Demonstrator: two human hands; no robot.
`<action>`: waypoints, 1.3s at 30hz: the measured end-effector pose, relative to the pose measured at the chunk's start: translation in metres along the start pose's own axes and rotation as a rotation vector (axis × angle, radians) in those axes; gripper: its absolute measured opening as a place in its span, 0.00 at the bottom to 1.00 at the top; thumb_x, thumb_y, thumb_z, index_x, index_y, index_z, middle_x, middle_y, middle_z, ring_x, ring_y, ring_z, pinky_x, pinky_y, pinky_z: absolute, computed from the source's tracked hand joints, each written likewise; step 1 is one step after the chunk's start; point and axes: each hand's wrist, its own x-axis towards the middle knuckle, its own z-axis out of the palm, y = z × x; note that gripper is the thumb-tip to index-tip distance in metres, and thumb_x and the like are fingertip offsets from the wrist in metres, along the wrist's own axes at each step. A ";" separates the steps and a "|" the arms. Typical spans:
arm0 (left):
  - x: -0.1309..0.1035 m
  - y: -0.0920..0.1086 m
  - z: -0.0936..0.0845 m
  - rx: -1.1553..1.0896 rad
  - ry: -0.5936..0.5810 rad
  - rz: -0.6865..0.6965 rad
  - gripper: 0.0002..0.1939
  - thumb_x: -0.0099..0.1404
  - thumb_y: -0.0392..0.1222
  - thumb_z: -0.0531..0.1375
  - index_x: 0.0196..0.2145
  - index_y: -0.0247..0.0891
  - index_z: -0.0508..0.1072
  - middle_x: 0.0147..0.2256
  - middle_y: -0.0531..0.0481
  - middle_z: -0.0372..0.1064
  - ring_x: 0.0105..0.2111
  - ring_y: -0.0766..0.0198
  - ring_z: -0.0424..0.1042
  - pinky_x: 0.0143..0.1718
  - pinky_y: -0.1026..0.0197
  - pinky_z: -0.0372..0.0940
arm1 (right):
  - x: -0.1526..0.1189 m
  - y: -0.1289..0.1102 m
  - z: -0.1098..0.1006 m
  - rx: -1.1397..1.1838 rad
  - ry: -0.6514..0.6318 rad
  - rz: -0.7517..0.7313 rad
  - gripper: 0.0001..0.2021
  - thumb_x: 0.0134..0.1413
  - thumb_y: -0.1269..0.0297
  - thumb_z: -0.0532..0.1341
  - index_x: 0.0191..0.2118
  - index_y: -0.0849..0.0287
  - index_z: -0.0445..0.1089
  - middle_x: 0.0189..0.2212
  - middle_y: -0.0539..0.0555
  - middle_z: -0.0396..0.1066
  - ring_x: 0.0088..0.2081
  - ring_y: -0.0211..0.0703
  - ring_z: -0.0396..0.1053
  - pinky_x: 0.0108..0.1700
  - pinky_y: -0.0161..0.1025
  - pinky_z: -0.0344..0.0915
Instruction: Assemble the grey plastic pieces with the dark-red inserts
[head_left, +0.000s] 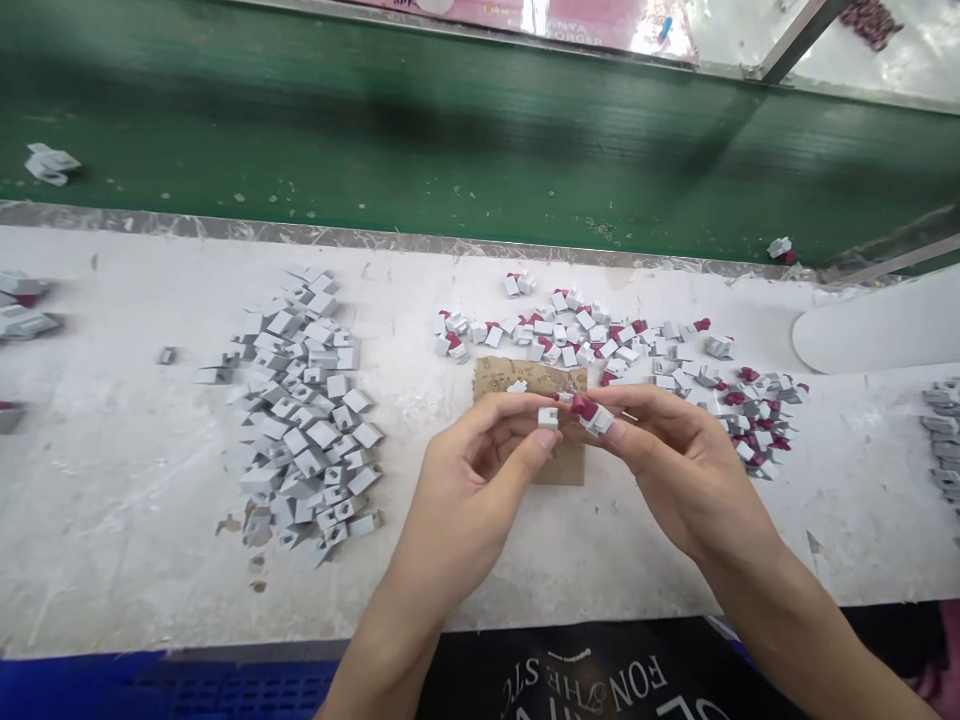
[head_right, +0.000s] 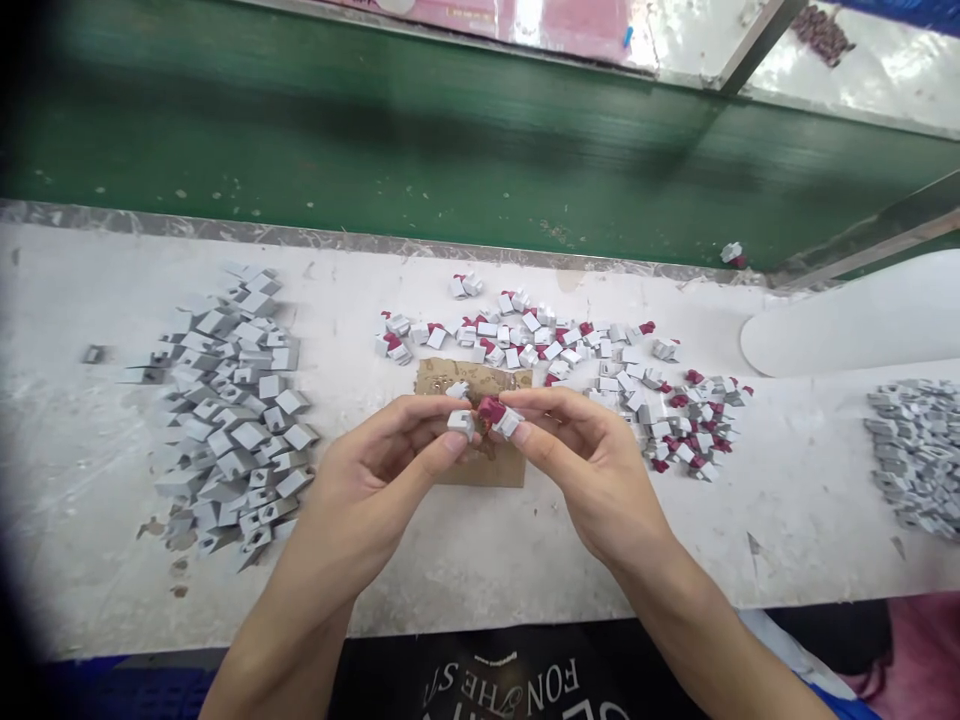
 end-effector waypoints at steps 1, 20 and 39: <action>0.001 0.000 0.002 -0.009 -0.008 0.000 0.07 0.77 0.44 0.71 0.50 0.48 0.88 0.48 0.52 0.88 0.49 0.62 0.87 0.51 0.64 0.82 | 0.000 0.000 0.000 0.011 0.000 0.003 0.07 0.69 0.54 0.78 0.50 0.41 0.91 0.49 0.52 0.91 0.53 0.51 0.88 0.58 0.46 0.85; -0.009 -0.005 -0.001 0.074 -0.130 0.067 0.06 0.80 0.39 0.68 0.50 0.49 0.85 0.48 0.52 0.84 0.51 0.60 0.84 0.53 0.60 0.79 | -0.011 -0.010 0.000 -0.176 -0.089 -0.093 0.11 0.71 0.66 0.74 0.51 0.41 0.92 0.39 0.51 0.86 0.40 0.42 0.83 0.41 0.35 0.81; 0.055 -0.027 -0.057 0.630 0.342 0.132 0.14 0.72 0.55 0.67 0.47 0.45 0.83 0.38 0.49 0.80 0.35 0.55 0.74 0.38 0.52 0.68 | 0.198 -0.051 -0.140 -1.114 0.666 -0.185 0.24 0.59 0.63 0.68 0.59 0.63 0.86 0.59 0.72 0.81 0.56 0.69 0.80 0.66 0.65 0.72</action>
